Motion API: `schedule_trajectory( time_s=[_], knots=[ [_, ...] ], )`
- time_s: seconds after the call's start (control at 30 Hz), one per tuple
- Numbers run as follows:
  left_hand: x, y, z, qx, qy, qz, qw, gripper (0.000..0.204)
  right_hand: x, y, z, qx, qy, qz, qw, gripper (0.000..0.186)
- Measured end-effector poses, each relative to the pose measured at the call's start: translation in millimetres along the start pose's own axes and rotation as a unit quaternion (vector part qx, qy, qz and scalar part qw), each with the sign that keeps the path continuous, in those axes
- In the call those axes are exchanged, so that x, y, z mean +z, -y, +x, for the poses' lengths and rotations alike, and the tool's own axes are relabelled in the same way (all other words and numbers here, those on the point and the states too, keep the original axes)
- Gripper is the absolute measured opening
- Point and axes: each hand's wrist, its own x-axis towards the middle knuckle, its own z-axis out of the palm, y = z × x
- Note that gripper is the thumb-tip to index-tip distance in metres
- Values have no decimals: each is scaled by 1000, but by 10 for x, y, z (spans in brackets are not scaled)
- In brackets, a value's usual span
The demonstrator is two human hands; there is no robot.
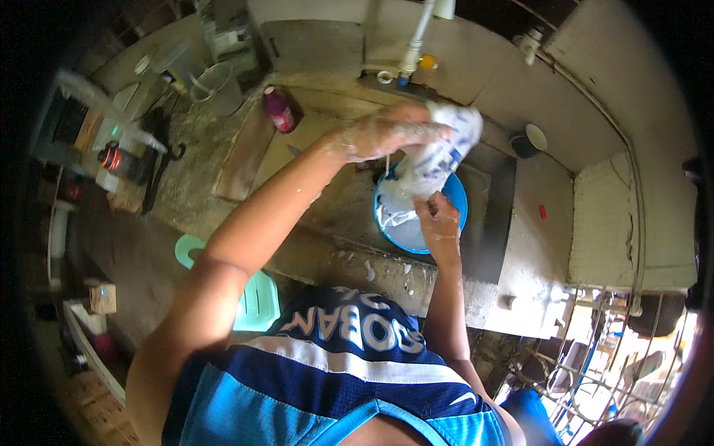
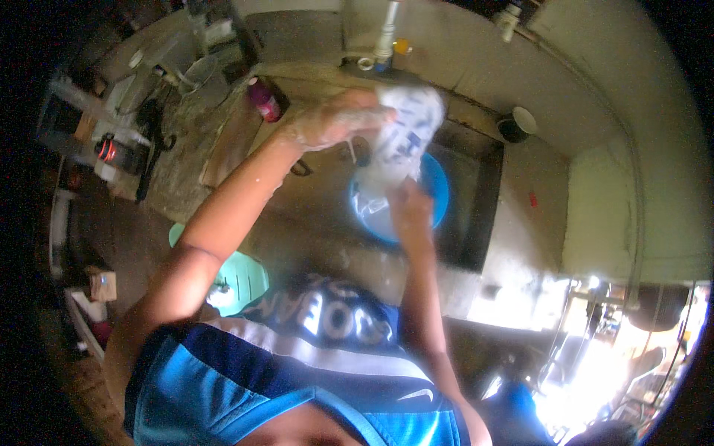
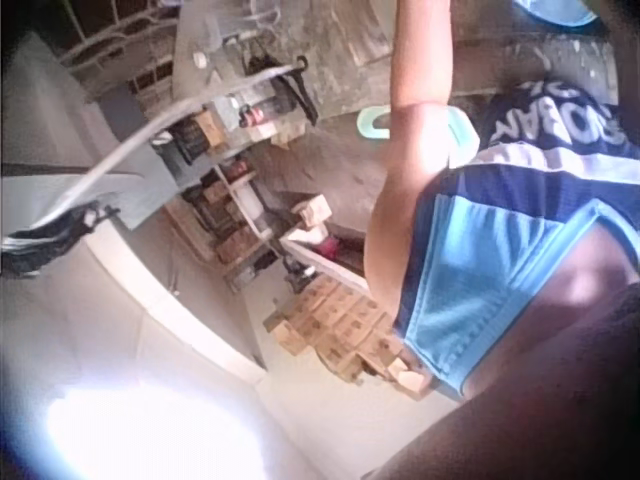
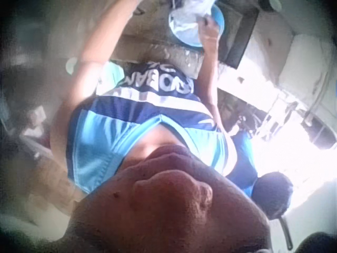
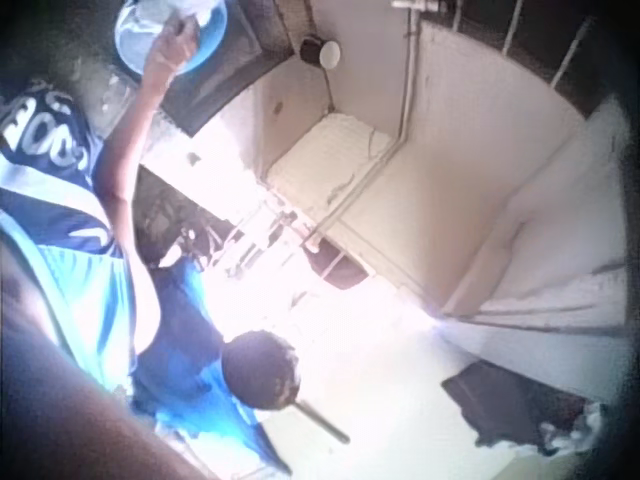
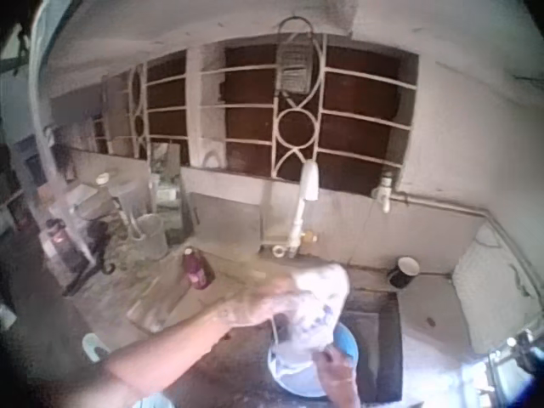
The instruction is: The person washes a white garment by hand in a blue basin filled with soapy water. They repeatedly scrub the fabric with a blue brush, rinse it, and wring it out. The garment is then placed on a nearby shelf.
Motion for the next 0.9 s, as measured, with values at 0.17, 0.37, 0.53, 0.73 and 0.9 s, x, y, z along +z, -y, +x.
schedule_trajectory(
  time_s=[0.17,0.37,0.53,0.73,0.9],
  knots=[
    [148,401,104,-31,-144,-173,974,44,-181,-723,192,-61,-131,528,837,39],
    [678,1107,243,-223,-293,-405,837,35,-114,193,324,-148,-134,249,948,48],
    [1212,462,9,-266,-290,-31,919,48,895,-217,598,-177,-227,-183,940,48],
    [545,1330,190,-214,-23,-62,975,48,195,-387,1089,-23,-30,26,999,54],
    [119,582,320,-267,54,54,961,75,-445,448,562,24,143,138,980,47]
  ],
)
